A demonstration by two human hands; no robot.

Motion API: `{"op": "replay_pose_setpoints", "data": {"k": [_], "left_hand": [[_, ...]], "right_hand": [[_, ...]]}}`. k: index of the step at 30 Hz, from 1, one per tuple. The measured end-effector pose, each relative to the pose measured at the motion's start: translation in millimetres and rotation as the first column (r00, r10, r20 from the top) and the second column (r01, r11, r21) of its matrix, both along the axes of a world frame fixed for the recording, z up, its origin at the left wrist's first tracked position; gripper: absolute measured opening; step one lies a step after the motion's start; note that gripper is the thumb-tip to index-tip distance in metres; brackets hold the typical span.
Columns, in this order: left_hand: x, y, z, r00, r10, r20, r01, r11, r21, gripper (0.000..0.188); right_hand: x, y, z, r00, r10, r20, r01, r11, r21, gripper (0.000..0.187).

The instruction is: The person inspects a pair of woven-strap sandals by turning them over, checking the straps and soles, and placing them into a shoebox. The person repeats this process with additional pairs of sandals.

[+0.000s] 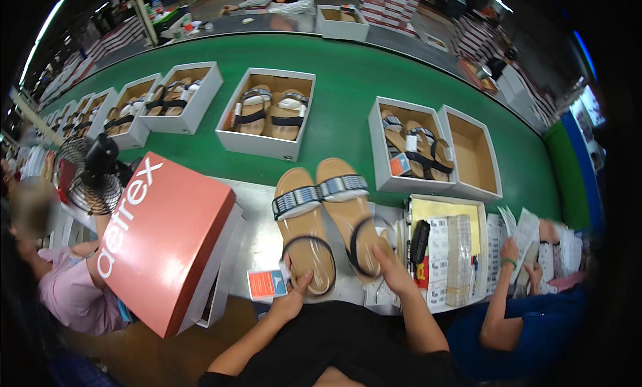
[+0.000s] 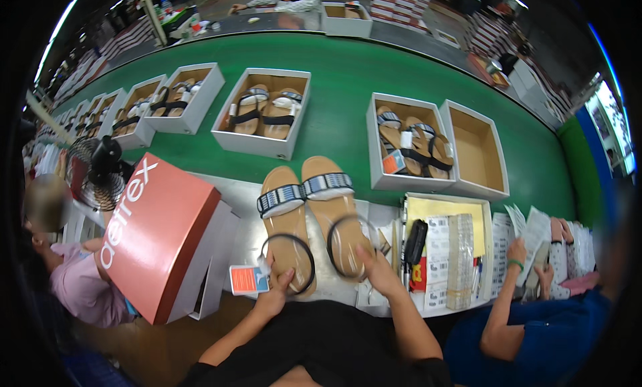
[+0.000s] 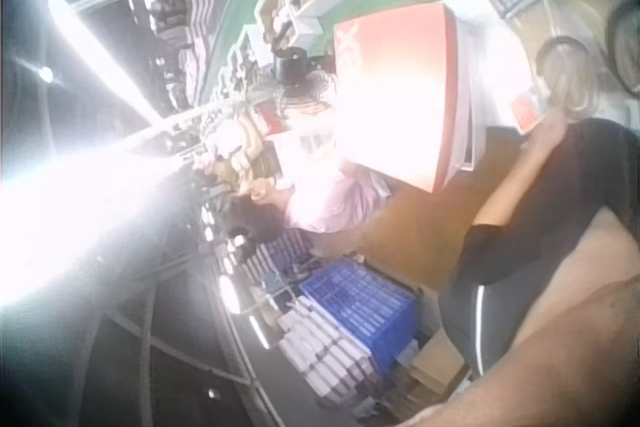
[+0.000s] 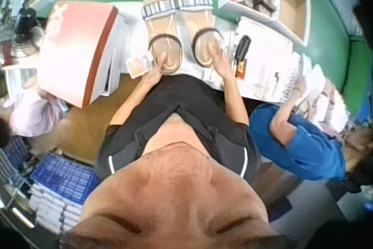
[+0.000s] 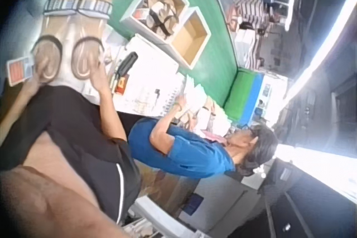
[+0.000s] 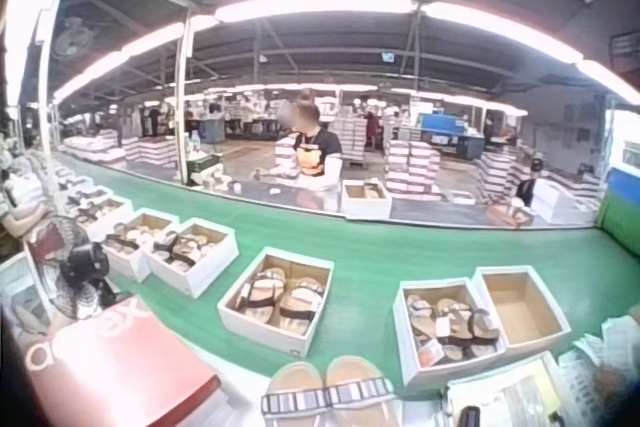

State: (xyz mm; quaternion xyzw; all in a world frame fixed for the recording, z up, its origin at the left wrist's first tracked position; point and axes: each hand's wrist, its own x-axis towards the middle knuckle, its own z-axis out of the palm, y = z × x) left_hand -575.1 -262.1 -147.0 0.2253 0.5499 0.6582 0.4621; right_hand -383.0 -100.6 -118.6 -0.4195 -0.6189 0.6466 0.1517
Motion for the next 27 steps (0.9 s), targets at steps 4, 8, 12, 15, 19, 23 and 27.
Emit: {"op": "replay_pose_setpoints", "data": {"k": [4,8,12,15,19,23,27], "left_hand": [[6,8,-40,0.974,-0.203,-0.102,0.204,0.979,-0.005,0.074],[4,16,-36,0.939,-0.339,-0.058,0.341,0.940,0.029,0.066],[0,15,-46,0.901,-0.348,-0.261,0.346,0.937,-0.052,0.065],[-14,13,-46,0.842,-0.406,-0.356,0.376,0.914,-0.152,0.063],[-32,10,-57,0.810,-0.299,-0.504,0.234,0.953,-0.191,0.056],[-30,15,-81,0.815,0.005,-0.579,-0.009,1.000,-0.004,0.056],[-28,16,-88,0.787,-0.002,-0.617,-0.011,1.000,-0.018,0.053]], "right_hand": [[-7,18,-2,0.964,-0.239,-0.119,0.202,0.945,-0.258,0.040],[-6,-13,4,0.910,-0.412,0.051,0.248,0.639,0.728,0.029],[-17,-27,-8,0.958,-0.208,0.199,-0.102,0.401,0.910,0.039],[-56,-21,-2,0.920,-0.258,0.294,-0.191,0.360,0.913,0.045],[-67,-1,-26,0.924,-0.266,0.275,-0.194,0.296,0.935,0.046],[-59,24,-3,0.967,-0.188,0.171,-0.033,0.573,0.819,0.037],[1,67,25,0.960,-0.154,0.232,0.137,0.987,0.088,0.037]]}}
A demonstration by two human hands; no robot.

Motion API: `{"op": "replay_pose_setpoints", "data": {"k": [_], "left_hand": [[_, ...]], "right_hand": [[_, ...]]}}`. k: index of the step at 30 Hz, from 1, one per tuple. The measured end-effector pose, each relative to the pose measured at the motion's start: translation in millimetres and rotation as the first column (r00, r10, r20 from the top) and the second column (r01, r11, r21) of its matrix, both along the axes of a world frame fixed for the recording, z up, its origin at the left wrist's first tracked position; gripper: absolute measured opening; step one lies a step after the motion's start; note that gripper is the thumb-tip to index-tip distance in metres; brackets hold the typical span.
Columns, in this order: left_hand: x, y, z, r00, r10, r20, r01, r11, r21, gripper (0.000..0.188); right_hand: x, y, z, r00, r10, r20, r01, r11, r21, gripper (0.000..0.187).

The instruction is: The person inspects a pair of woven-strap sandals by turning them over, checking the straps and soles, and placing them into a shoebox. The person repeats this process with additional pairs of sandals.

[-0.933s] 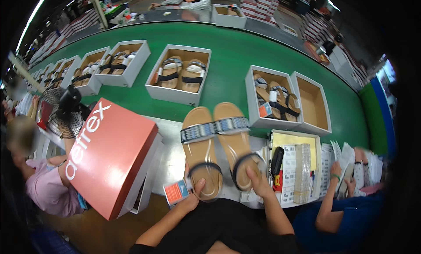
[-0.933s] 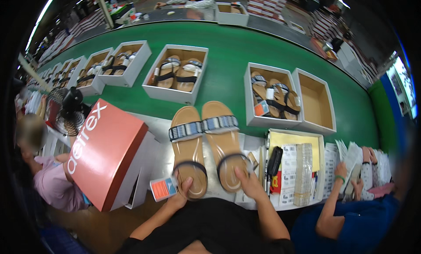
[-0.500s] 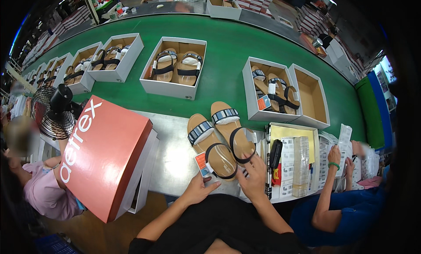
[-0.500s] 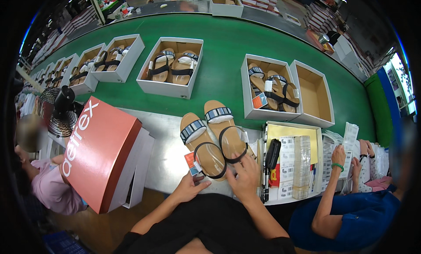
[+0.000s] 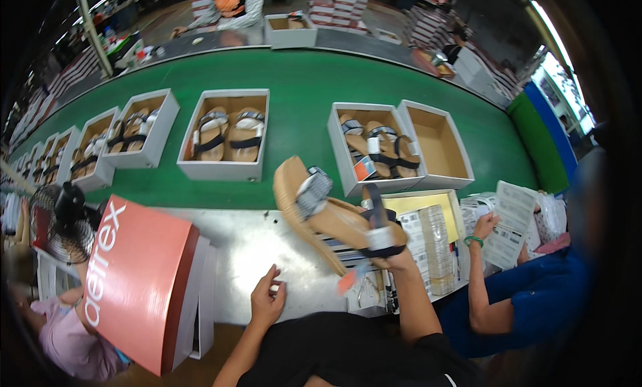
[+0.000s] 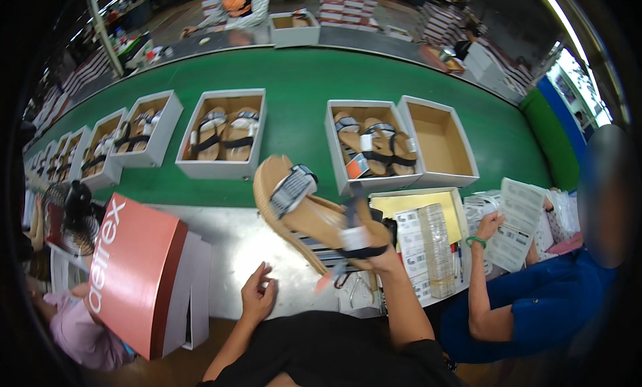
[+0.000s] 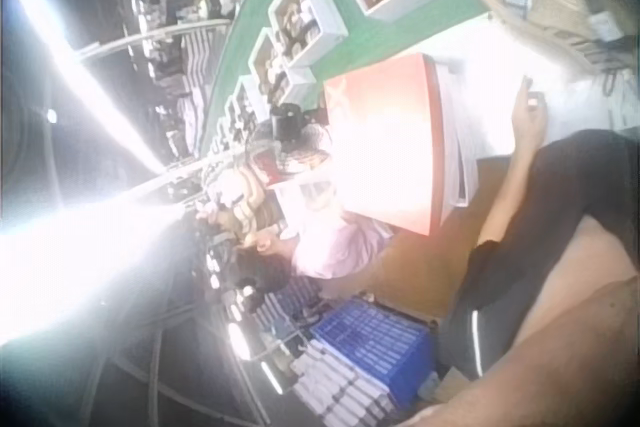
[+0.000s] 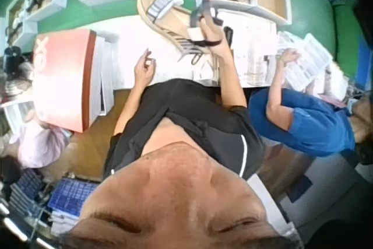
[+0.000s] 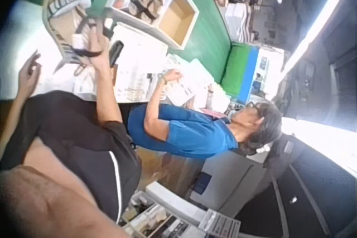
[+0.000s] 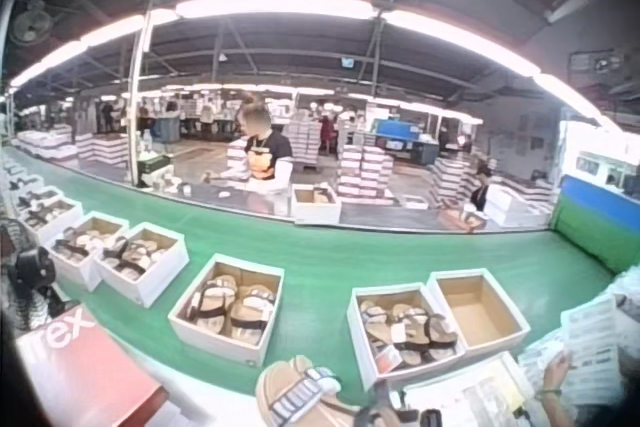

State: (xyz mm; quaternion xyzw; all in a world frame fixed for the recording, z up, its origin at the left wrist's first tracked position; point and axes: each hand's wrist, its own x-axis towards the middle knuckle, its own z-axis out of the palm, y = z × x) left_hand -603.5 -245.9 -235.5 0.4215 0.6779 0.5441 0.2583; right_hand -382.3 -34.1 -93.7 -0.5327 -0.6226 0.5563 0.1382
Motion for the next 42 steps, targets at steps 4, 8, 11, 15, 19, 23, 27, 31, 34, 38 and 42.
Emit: {"op": "replay_pose_setpoints", "data": {"k": [4,8,11,15,19,23,27,31,34,38,42], "left_hand": [[4,5,-7,1.000,-0.014,0.007,0.014,0.999,0.031,0.050],[3,4,-1,1.000,0.014,-0.021,-0.013,1.000,0.027,0.045],[2,3,3,0.999,0.017,-0.047,-0.017,1.000,-0.006,0.044],[0,1,5,0.998,0.019,-0.054,-0.020,1.000,-0.019,0.042],[3,5,10,0.999,0.003,-0.054,-0.003,1.000,-0.004,0.041],[2,3,14,0.997,0.030,-0.066,-0.030,1.000,-0.005,0.040],[4,3,14,0.999,0.027,-0.040,-0.027,1.000,-0.012,0.038],[2,-1,16,0.997,0.054,-0.047,-0.054,0.999,-0.005,0.036],[2,-3,16,0.997,0.060,-0.051,-0.060,0.998,-0.003,0.035],[0,-1,19,0.997,0.034,-0.072,-0.034,0.999,-0.009,0.034],[0,1,18,0.998,0.043,-0.051,-0.043,0.999,-0.005,0.033]], "right_hand": [[49,30,-8,0.781,-0.365,-0.506,0.304,0.931,-0.203,0.039],[58,52,-3,0.555,-0.440,-0.707,0.439,0.876,-0.200,0.041],[81,68,3,0.515,-0.445,-0.733,0.567,0.818,-0.098,0.043],[120,114,27,0.594,-0.455,-0.664,0.738,0.636,0.224,0.046],[170,192,52,0.682,-0.534,-0.499,0.714,0.340,0.612,0.048],[196,277,33,0.746,-0.638,-0.191,0.457,0.282,0.844,0.051],[218,297,6,0.734,-0.513,0.446,0.007,0.662,0.750,0.038],[169,263,18,0.398,-0.345,0.850,-0.355,0.797,0.490,0.028],[91,217,57,0.701,-0.469,0.537,-0.263,0.530,0.806,0.028],[24,220,55,0.761,-0.143,0.633,-0.385,0.686,0.617,0.049],[-10,248,26,0.783,0.081,0.616,-0.441,0.771,0.460,0.063]]}}
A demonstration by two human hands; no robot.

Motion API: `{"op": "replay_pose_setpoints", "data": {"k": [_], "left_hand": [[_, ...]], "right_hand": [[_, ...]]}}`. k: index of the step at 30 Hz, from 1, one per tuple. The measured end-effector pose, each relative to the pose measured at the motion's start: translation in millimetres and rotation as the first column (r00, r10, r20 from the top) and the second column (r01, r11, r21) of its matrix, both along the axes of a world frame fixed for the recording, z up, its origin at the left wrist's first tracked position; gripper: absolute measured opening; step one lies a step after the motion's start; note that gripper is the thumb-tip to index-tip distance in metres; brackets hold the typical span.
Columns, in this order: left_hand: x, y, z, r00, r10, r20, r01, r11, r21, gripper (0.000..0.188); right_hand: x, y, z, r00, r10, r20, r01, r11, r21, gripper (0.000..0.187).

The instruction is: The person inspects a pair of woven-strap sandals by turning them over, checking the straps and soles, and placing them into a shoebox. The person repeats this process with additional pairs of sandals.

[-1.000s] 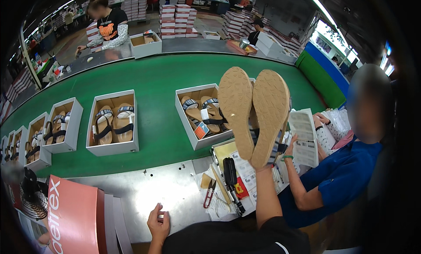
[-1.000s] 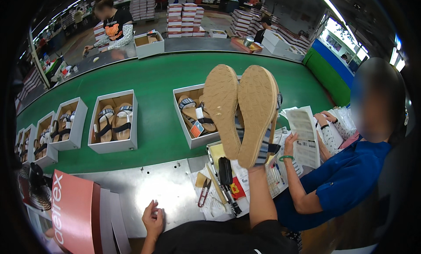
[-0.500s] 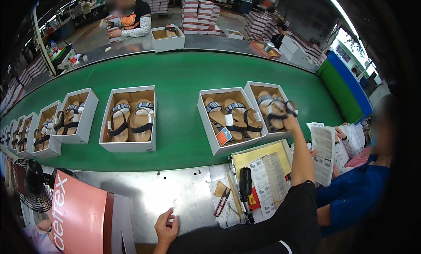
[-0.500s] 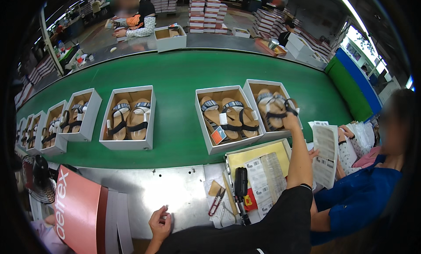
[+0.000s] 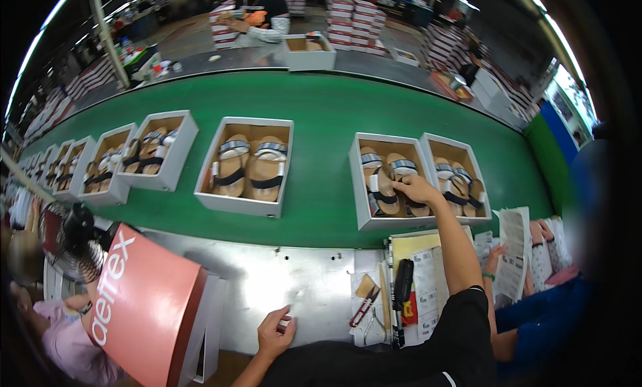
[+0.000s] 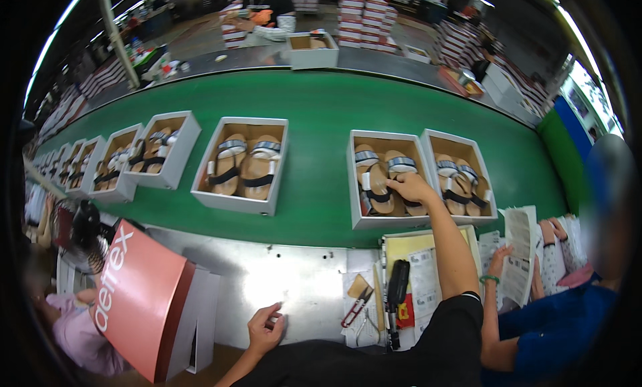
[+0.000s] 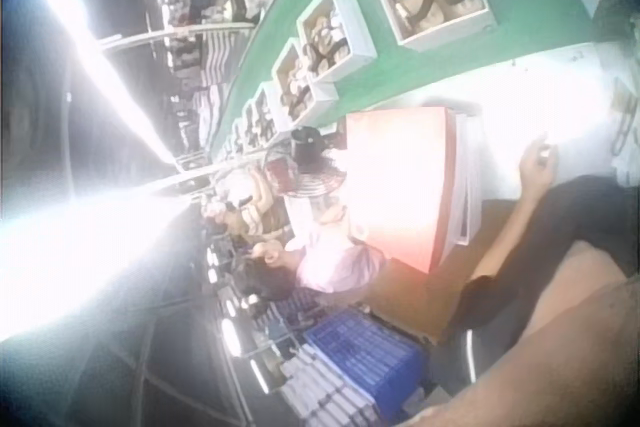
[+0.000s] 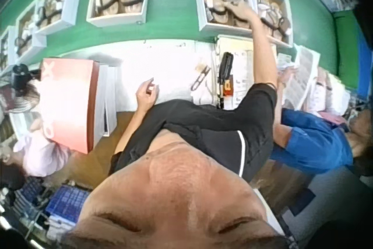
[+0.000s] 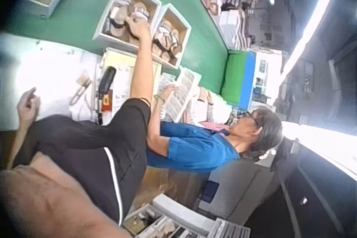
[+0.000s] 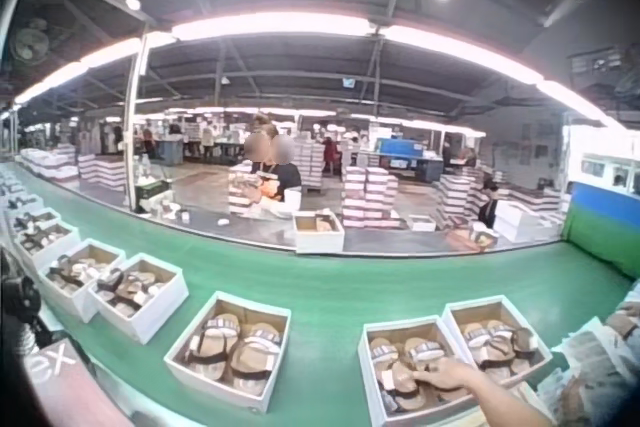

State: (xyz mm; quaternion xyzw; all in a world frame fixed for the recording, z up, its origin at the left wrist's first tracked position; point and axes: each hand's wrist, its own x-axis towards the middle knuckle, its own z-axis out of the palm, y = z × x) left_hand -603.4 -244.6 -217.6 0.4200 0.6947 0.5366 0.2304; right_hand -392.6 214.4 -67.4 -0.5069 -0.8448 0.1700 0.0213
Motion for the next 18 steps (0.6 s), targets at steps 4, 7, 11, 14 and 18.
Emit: {"op": "replay_pose_setpoints", "data": {"k": [4,7,11,14,18], "left_hand": [[-1,-5,1,0.999,0.000,0.039,0.001,1.000,-0.011,0.033],[-1,-3,-1,1.000,-0.005,0.010,0.004,0.999,0.031,0.033],[-4,-6,2,1.000,-0.008,0.020,0.008,1.000,0.010,0.033],[-5,-10,2,1.000,0.004,0.010,-0.004,1.000,0.009,0.033],[-3,-6,0,1.000,-0.009,0.006,0.009,0.999,0.046,0.033]], "right_hand": [[-45,-5,-14,0.988,0.005,-0.156,0.001,0.999,0.034,0.049],[-72,2,-26,0.969,0.103,-0.225,-0.064,0.982,0.176,0.027],[-127,-19,-32,0.919,0.245,-0.309,-0.191,0.962,0.196,0.025],[-177,-41,-31,0.883,0.261,-0.390,-0.219,0.964,0.149,0.024],[-212,-45,-27,0.878,0.117,-0.464,-0.085,0.992,0.090,0.026]]}}
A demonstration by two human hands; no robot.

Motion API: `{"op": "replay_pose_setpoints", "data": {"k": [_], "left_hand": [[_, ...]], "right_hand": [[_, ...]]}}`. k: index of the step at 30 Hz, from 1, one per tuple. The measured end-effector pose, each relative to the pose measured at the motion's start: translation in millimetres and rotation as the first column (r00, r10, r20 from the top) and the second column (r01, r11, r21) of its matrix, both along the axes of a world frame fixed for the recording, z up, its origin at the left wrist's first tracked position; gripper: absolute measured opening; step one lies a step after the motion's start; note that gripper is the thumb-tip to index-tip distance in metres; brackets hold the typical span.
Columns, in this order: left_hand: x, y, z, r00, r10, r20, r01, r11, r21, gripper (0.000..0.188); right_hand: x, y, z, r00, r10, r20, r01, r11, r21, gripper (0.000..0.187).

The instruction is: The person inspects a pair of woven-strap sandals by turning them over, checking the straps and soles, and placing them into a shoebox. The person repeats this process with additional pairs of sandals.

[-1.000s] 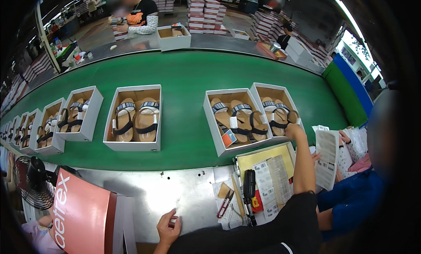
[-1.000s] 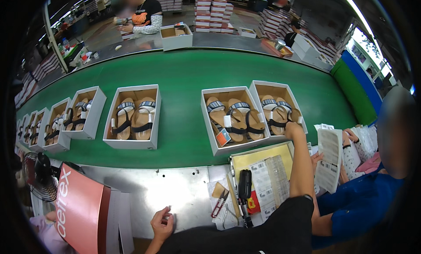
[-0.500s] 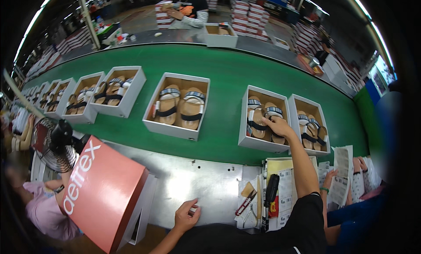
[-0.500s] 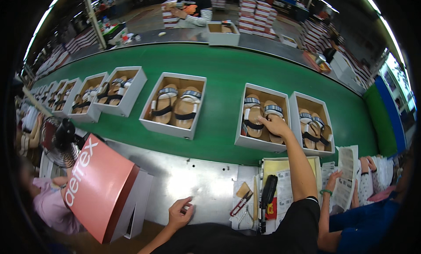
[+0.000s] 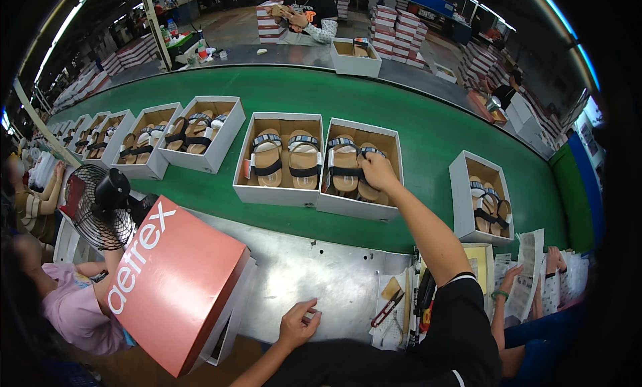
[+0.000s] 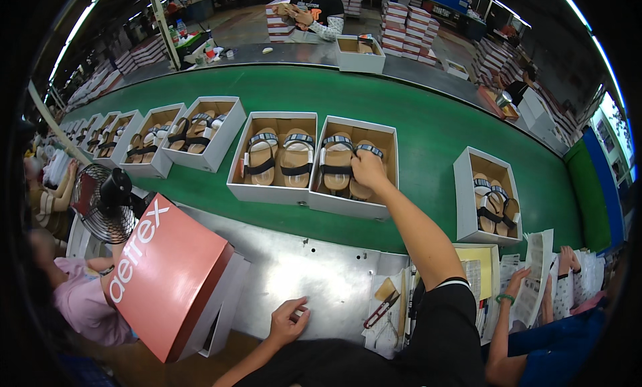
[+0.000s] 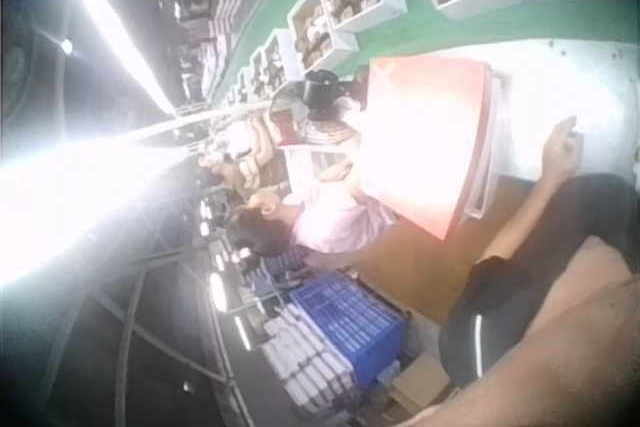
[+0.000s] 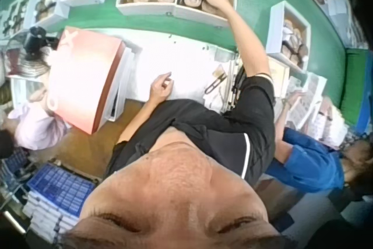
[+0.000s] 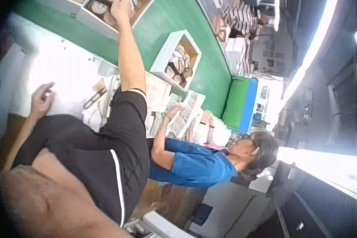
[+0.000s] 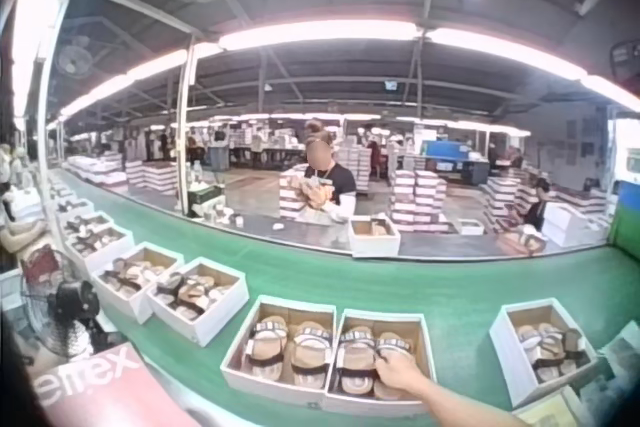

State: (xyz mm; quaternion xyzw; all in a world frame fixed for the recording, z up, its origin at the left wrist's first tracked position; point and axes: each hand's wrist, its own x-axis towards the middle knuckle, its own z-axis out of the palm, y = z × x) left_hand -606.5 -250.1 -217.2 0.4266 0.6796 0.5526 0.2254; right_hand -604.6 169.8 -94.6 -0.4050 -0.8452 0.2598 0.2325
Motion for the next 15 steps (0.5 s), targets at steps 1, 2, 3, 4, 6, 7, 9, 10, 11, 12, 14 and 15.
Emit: {"op": "replay_pose_setpoints", "data": {"k": [1,2,3,4,6,7,9,10,11,12,14,15], "left_hand": [[0,0,-1,1.000,-0.003,0.002,0.003,1.000,0.007,0.033],[0,1,0,1.000,-0.011,-0.001,0.011,1.000,0.012,0.033],[-1,-2,0,1.000,0.000,-0.007,0.000,1.000,0.011,0.032],[-2,-2,2,1.000,-0.004,-0.010,0.005,1.000,0.017,0.032],[-2,1,7,0.998,-0.035,0.054,0.037,0.999,-0.021,0.031],[-3,1,9,0.995,-0.039,0.088,0.043,0.998,-0.045,0.030],[-7,4,18,0.991,-0.027,0.131,0.033,0.998,-0.046,0.028],[-10,4,22,0.987,-0.009,0.159,0.017,0.998,-0.053,0.027],[-9,10,31,0.982,-0.045,0.185,0.046,0.999,-0.003,0.027],[-7,18,45,0.981,-0.086,0.175,0.077,0.996,0.055,0.029],[-4,28,75,0.973,-0.196,0.121,0.181,0.975,0.126,0.037],[0,33,77,0.957,-0.236,0.169,0.193,0.952,0.240,0.043]], "right_hand": [[-2,3,7,0.997,-0.055,-0.057,0.056,0.998,0.018,0.026],[-2,6,17,0.987,-0.112,-0.114,0.117,0.993,0.034,0.026],[-6,-2,39,0.984,-0.155,-0.091,0.155,0.988,-0.007,0.026],[-3,-10,61,0.973,-0.193,-0.124,0.185,0.980,-0.077,0.027],[17,-20,94,0.972,-0.194,-0.135,0.189,0.981,-0.049,0.030],[24,-32,106,0.977,-0.164,-0.136,0.163,0.986,-0.021,0.029],[42,-66,126,0.986,-0.098,-0.135,0.103,0.994,0.032,0.026],[48,-90,131,0.979,-0.054,-0.195,0.060,0.998,0.025,0.025],[61,-118,137,0.969,-0.036,-0.244,0.043,0.999,0.025,0.023],[74,-143,130,0.957,-0.024,-0.289,0.029,0.999,0.013,0.022],[95,-185,106,0.915,0.039,-0.401,0.018,0.990,0.139,0.026],[103,-208,97,0.929,0.027,-0.369,0.018,0.993,0.116,0.029]]}}
